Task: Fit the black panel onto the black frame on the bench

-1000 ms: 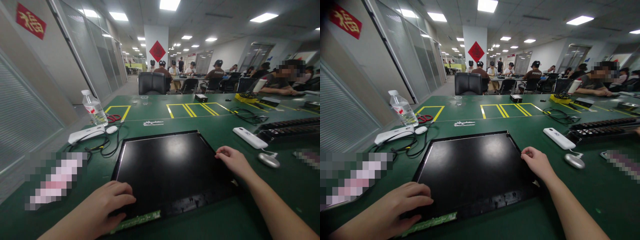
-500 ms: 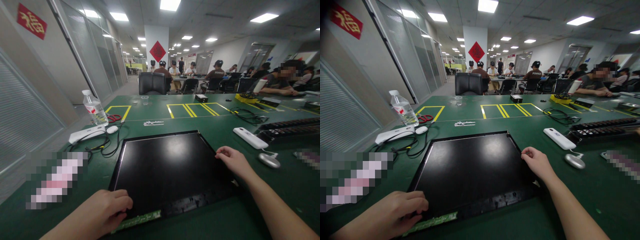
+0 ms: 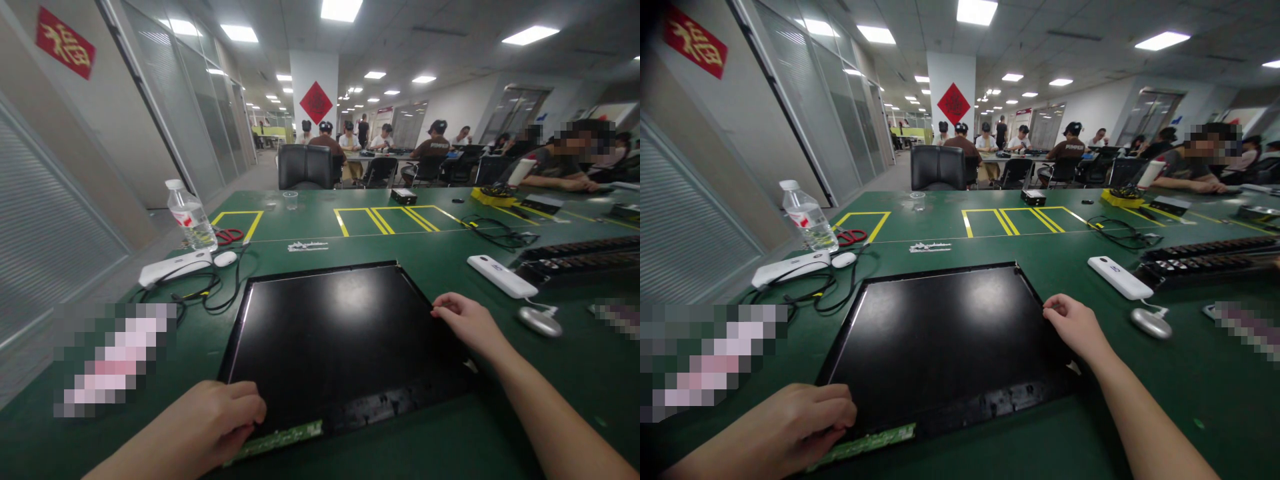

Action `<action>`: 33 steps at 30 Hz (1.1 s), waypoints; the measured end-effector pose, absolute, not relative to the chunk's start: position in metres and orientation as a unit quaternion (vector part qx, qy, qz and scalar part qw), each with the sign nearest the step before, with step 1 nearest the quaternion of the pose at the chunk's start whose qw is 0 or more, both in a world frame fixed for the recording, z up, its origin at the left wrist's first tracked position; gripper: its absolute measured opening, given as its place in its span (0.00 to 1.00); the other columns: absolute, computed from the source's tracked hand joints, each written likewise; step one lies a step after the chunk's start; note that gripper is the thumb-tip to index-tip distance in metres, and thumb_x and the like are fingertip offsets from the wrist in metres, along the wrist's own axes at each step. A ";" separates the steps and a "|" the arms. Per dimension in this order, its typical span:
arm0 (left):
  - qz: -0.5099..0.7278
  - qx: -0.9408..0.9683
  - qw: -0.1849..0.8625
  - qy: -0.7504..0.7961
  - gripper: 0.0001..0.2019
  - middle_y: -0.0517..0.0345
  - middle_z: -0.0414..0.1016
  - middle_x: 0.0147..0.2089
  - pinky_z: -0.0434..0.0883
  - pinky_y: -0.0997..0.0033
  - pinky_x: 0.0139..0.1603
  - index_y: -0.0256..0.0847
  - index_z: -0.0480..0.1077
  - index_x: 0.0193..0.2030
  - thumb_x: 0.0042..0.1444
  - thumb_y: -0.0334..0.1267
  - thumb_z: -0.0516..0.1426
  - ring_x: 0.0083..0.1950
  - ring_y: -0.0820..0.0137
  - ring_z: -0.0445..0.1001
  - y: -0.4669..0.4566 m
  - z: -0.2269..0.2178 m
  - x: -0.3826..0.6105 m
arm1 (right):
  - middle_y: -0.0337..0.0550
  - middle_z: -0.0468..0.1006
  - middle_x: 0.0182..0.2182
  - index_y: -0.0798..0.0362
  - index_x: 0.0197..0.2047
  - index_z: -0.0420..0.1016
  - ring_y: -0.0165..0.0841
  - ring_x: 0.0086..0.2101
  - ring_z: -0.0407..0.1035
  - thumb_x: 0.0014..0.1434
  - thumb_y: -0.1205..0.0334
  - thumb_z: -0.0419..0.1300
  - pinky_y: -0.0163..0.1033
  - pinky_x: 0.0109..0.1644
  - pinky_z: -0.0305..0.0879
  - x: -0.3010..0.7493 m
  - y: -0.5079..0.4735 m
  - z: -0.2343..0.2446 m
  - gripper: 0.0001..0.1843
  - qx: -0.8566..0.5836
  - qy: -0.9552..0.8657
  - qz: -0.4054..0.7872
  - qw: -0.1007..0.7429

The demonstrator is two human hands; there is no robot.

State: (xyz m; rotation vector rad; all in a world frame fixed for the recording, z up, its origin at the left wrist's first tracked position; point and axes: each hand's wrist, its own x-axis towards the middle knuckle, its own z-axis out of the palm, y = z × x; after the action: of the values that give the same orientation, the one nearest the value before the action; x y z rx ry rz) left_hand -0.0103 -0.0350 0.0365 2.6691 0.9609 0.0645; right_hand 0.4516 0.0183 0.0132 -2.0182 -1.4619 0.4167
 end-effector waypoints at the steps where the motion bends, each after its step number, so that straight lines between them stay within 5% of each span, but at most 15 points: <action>1: 0.024 0.929 0.154 0.335 0.15 0.63 0.76 0.33 0.59 0.71 0.26 0.49 0.67 0.36 0.53 0.22 0.50 0.27 0.71 0.75 -0.035 0.036 -0.011 | 0.38 0.80 0.25 0.48 0.30 0.76 0.36 0.27 0.71 0.47 0.52 0.58 0.41 0.32 0.60 0.451 0.018 0.013 0.11 -0.762 -0.550 0.158 0.303; 33: -0.015 0.919 0.180 0.351 0.16 0.61 0.77 0.37 0.61 0.71 0.30 0.50 0.67 0.39 0.55 0.21 0.48 0.32 0.69 0.76 -0.036 0.045 -0.011 | 0.38 0.79 0.24 0.48 0.30 0.77 0.35 0.27 0.70 0.48 0.52 0.57 0.39 0.32 0.62 0.450 0.019 0.018 0.12 -0.763 -0.555 0.155 0.293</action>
State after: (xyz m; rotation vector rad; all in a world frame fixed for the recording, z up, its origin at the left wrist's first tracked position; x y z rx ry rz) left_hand -0.0107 -0.0356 0.0448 2.5965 0.9913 -0.0419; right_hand 0.4496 0.0188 0.0179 -2.0312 -1.4797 0.4138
